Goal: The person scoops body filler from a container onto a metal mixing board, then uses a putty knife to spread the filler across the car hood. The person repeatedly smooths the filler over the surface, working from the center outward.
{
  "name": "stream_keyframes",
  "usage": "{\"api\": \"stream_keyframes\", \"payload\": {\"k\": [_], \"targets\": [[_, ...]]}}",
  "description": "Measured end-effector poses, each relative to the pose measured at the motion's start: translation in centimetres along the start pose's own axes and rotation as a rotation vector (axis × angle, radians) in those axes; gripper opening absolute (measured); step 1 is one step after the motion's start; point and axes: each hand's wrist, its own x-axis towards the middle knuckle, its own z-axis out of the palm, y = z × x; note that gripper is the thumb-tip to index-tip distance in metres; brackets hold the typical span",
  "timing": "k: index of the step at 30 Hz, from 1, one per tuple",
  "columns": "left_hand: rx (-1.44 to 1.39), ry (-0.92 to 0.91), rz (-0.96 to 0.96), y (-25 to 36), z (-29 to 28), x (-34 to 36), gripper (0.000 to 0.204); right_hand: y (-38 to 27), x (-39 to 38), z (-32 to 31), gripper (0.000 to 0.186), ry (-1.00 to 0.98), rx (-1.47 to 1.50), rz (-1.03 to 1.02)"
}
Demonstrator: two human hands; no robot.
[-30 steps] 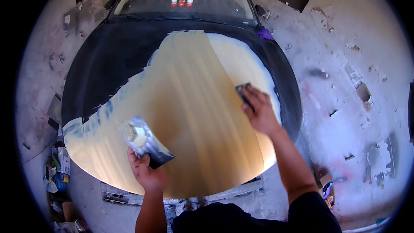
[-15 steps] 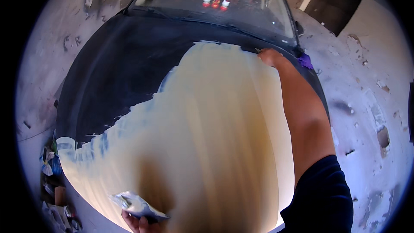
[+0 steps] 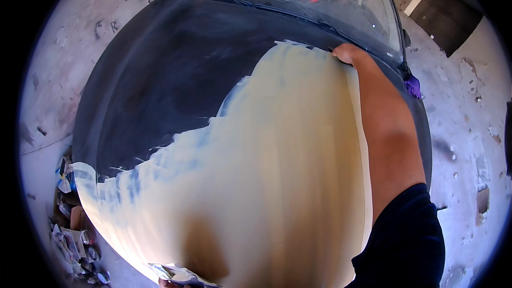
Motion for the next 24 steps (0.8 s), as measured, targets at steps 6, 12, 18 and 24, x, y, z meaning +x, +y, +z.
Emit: {"api": "stream_keyframes", "payload": {"k": [6, 12, 18, 24], "targets": [[-0.198, 0.071, 0.162, 0.7, 1.3, 1.9, 0.027, -2.3, -5.3, -1.8, 0.048, -0.199, -0.109, -0.168], [-0.64, 0.185, -0.118, 0.7, 2.3, 1.9, 0.035, -2.1, -11.0, -1.3, 0.049, -0.219, -0.083, -0.182], [-1.121, 0.288, -0.382, 4.0, 2.8, 5.1, 0.063, -1.0, -16.8, 0.9, 0.047, -0.258, -0.149, -0.261], [-1.237, 0.179, -0.376, 4.4, 2.4, 5.8, 0.059, 0.7, -24.8, 4.1, 0.044, -0.292, -0.112, -0.372]]}}
